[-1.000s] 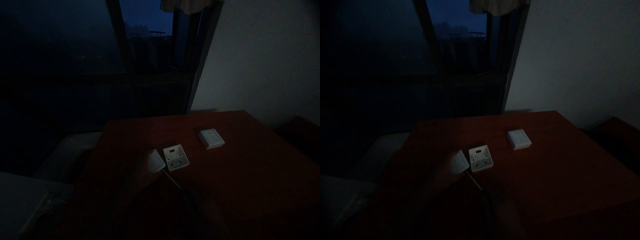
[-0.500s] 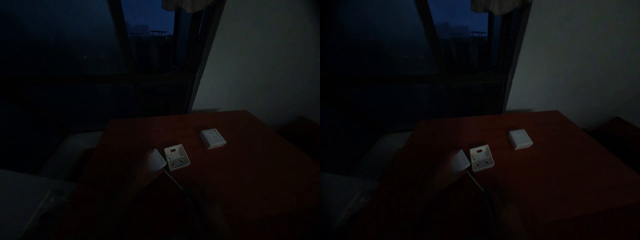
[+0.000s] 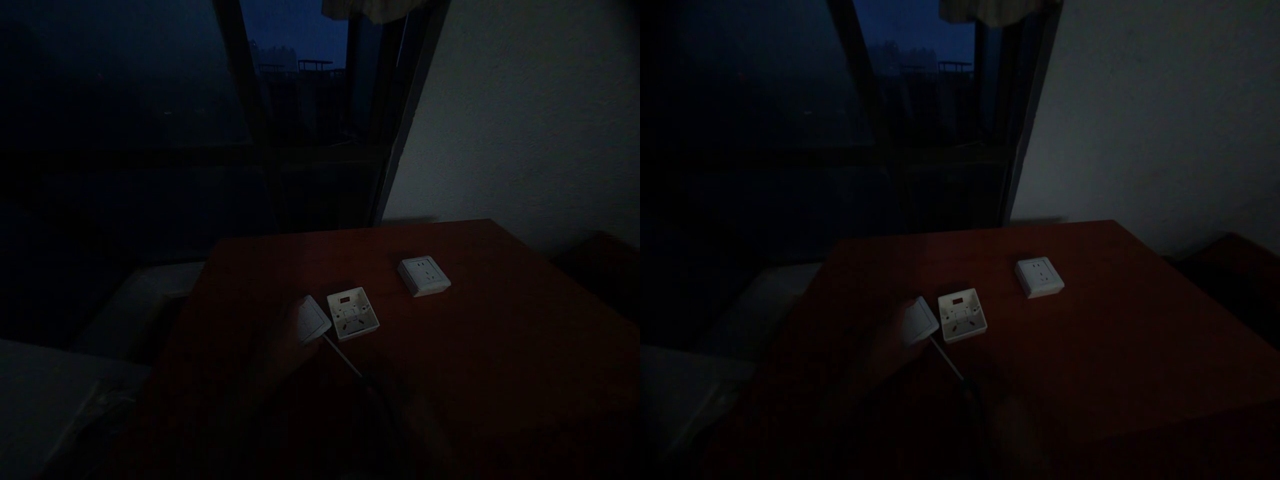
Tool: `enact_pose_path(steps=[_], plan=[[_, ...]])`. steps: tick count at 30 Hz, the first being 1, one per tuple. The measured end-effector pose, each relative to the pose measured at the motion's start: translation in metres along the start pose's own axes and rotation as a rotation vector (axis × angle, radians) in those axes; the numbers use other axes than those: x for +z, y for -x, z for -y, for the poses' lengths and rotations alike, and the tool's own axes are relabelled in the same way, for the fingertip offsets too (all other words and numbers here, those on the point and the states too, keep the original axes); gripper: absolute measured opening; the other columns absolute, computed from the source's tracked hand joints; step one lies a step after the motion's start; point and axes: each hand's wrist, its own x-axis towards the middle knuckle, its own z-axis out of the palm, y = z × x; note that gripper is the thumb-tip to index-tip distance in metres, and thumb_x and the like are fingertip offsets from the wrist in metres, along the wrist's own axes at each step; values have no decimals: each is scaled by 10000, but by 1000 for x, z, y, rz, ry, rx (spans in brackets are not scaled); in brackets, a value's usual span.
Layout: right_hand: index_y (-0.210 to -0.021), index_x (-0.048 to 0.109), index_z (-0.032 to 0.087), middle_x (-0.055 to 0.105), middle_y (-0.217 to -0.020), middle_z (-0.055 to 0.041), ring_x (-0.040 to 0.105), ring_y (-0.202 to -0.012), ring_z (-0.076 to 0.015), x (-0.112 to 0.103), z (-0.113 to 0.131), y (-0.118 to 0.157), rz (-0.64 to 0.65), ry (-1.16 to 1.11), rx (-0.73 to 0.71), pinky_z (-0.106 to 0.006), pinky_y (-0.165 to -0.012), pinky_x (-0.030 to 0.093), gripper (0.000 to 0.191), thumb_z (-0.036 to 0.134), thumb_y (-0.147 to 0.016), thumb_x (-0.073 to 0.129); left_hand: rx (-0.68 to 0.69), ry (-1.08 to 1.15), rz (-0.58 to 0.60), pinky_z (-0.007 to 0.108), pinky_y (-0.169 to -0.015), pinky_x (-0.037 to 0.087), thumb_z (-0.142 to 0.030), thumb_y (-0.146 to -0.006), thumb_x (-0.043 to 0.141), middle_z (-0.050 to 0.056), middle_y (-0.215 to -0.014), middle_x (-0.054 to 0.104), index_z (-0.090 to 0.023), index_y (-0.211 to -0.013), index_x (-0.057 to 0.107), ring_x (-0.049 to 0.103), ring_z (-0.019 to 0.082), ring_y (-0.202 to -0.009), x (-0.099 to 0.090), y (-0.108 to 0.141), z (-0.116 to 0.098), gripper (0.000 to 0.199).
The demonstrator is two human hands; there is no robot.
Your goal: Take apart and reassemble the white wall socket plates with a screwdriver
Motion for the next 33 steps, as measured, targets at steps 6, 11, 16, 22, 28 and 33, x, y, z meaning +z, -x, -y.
enact_pose_path(steps=[6, 11, 16, 22, 28, 33], plan=[[-1172, 647, 214, 683, -1171, -113, 679, -982, -260, 13, -7, 5, -143, 99, -48, -348, -767, 562, 367, 310, -924, 395, 37, -50, 12, 456, -1011, 407, -368, -710, 690, 132, -1355, 498, -196, -1353, 392, 486, 330, -1231, -1, 0, 1, 729], [-1165, 651, 244, 695, -1154, -69, 670, -1010, -213, 5, -7, 6, -74, -123, 4, -298, -840, 540, 383, 371, -963, 351, -82, 6, 68, 427, -940, 456, -367, -689, 710, 133, -1293, 548, -196, -1330, 400, 550, 315, -1156, -4, -1, -7, 732], [-1185, 639, 233, 692, -1159, -81, 667, -1017, -220, 3, -7, 5, -46, -189, 6, -312, -855, 534, 429, 413, -970, 315, -136, 34, 82, 426, -897, 471, -420, -678, 721, 121, -1260, 566, -216, -1324, 393, 575, 314, -1111, -5, -2, -5, 753], [-1176, 641, 231, 713, -1108, -76, 697, -930, -219, 15, -11, 7, -86, -51, -24, -313, -790, 560, 388, 340, -960, 337, -1, -12, 21, 444, -985, 423, -416, -691, 727, 118, -1355, 501, -216, -1347, 391, 508, 321, -1205, 0, -1, 3, 764], [-1167, 641, 235, 717, -1094, -80, 705, -888, -217, 18, -15, 8, -144, 63, -54, -299, -733, 568, 377, 332, -952, 346, 84, -68, -23, 428, -978, 427, -377, -681, 736, 97, -1334, 493, -226, -1326, 414, 490, 308, -1198, 0, 0, 2, 737], [-1162, 641, 256, 730, -1046, -62, 709, -834, -199, 9, -10, 7, -64, 16, -28, -271, -701, 557, 363, 332, -955, 353, 121, -93, -36, 452, -1002, 401, -387, -658, 754, 101, -1331, 487, -228, -1311, 432, 472, 318, -1201, -1, -1, 0, 746]])
